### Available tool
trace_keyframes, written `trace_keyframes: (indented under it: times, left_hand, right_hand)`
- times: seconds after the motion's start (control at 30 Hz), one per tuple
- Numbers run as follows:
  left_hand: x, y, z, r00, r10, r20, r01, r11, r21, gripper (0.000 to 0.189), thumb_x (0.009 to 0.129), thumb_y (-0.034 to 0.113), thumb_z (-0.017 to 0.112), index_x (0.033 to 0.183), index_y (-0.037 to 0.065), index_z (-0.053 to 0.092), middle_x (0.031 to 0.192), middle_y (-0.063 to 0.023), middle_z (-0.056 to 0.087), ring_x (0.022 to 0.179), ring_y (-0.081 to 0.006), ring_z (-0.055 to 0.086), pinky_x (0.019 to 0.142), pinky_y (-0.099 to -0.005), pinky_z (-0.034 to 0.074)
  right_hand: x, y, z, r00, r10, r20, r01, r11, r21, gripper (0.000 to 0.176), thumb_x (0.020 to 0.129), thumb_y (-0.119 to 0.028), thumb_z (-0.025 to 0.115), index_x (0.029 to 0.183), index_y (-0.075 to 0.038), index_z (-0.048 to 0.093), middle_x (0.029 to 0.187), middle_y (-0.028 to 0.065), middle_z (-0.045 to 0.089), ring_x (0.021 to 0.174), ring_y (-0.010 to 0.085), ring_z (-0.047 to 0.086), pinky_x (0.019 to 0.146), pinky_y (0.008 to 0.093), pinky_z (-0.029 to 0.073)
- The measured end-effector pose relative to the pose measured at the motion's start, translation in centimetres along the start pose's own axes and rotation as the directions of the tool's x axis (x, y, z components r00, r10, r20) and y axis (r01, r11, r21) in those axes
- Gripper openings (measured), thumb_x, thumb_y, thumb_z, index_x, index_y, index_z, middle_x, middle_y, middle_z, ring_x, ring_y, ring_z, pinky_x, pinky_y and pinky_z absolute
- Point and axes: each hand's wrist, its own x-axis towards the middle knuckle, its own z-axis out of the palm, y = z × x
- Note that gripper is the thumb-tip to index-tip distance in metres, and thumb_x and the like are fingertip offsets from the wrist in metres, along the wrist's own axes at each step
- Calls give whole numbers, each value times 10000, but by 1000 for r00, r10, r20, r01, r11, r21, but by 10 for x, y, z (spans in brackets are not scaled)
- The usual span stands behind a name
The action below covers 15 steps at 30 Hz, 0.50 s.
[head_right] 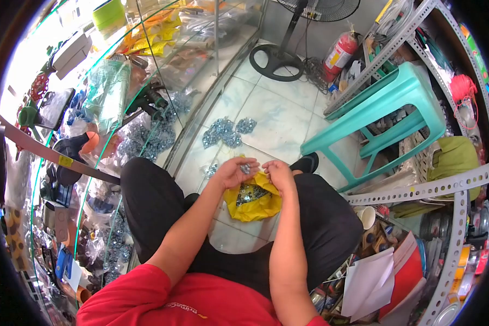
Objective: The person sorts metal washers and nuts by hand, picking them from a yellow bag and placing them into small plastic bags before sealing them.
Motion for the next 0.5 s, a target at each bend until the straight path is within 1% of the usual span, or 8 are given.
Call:
trace_keyframes:
  times: [0.07, 0.1, 0.17, 0.2, 0.27, 0.37, 0.4, 0.5]
  left_hand:
    - [37, 11, -61, 987, 136, 84, -138, 990, 16, 210, 920, 120, 508, 1022, -44, 592, 922, -131, 643, 827, -208, 646, 692, -297, 538]
    - [23, 25, -59, 960, 253, -123, -210, 936, 282, 212, 911, 121, 513, 1027, -29, 607, 917, -115, 644, 811, -194, 637, 669, -291, 531]
    - [28, 47, -100, 799, 490, -349, -161, 733, 661, 189, 865, 103, 533, 965, 3, 658, 815, -87, 651, 675, -181, 619, 569, -301, 511]
    - [18, 57, -101, 668, 626, -403, 23, 524, 851, 166, 840, 86, 547, 891, 0, 679, 729, -86, 648, 599, -182, 605, 548, -300, 511]
    - [45, 61, -181, 588, 754, -294, 180, 232, 956, 193, 764, 173, 613, 831, 19, 709, 831, -190, 685, 779, -336, 664, 708, -430, 527]
    - [46, 52, -209, 684, 729, -31, 359, -299, 884, 197, 791, 157, 568, 823, 23, 709, 885, -203, 677, 826, -353, 657, 743, -454, 522]
    - [46, 48, -192, 659, 722, -209, 445, -151, 883, 217, 817, 149, 526, 823, 30, 708, 922, -213, 672, 845, -359, 653, 754, -450, 526]
    - [53, 31, -192, 701, 628, -338, 543, -162, 824, 228, 825, 159, 524, 832, 15, 701, 919, -214, 673, 851, -362, 654, 764, -445, 527]
  right_hand:
    - [1, 10, 5, 985, 86, 152, -78, 995, -54, 208, 900, -56, 451, 972, -7, 640, 791, 41, 620, 629, 114, 566, 549, 237, 474]
    - [1, 18, 9, 966, 130, 225, -113, 990, -85, 207, 899, -59, 454, 964, -10, 645, 780, 38, 618, 623, 115, 565, 540, 242, 473]
    - [7, 43, 23, 947, 154, 282, -106, 978, -181, 211, 892, -61, 476, 980, -7, 660, 771, 51, 638, 636, 131, 598, 542, 262, 493]
    - [11, 56, 29, 928, 192, 320, -116, 963, -243, 211, 890, -60, 480, 979, -7, 664, 775, 57, 645, 647, 136, 609, 547, 268, 500]
    - [25, 93, 41, 913, 250, 324, -128, 926, -354, 206, 883, -75, 500, 979, -5, 669, 802, 81, 664, 675, 168, 637, 573, 296, 516]
    - [40, 149, 61, 961, 218, 172, -86, 822, -563, 217, 865, -123, 539, 985, -2, 673, 879, 139, 689, 749, 257, 670, 657, 366, 534]
    - [42, 155, 67, 987, 134, 86, -42, 742, -669, 228, 858, -139, 548, 990, -2, 674, 913, 160, 689, 791, 291, 672, 702, 389, 533]
    - [47, 182, 76, 989, -40, -142, -80, 665, -743, 302, 847, -211, 564, 1080, -43, 658, 1107, 202, 645, 1020, 370, 614, 898, 425, 472]
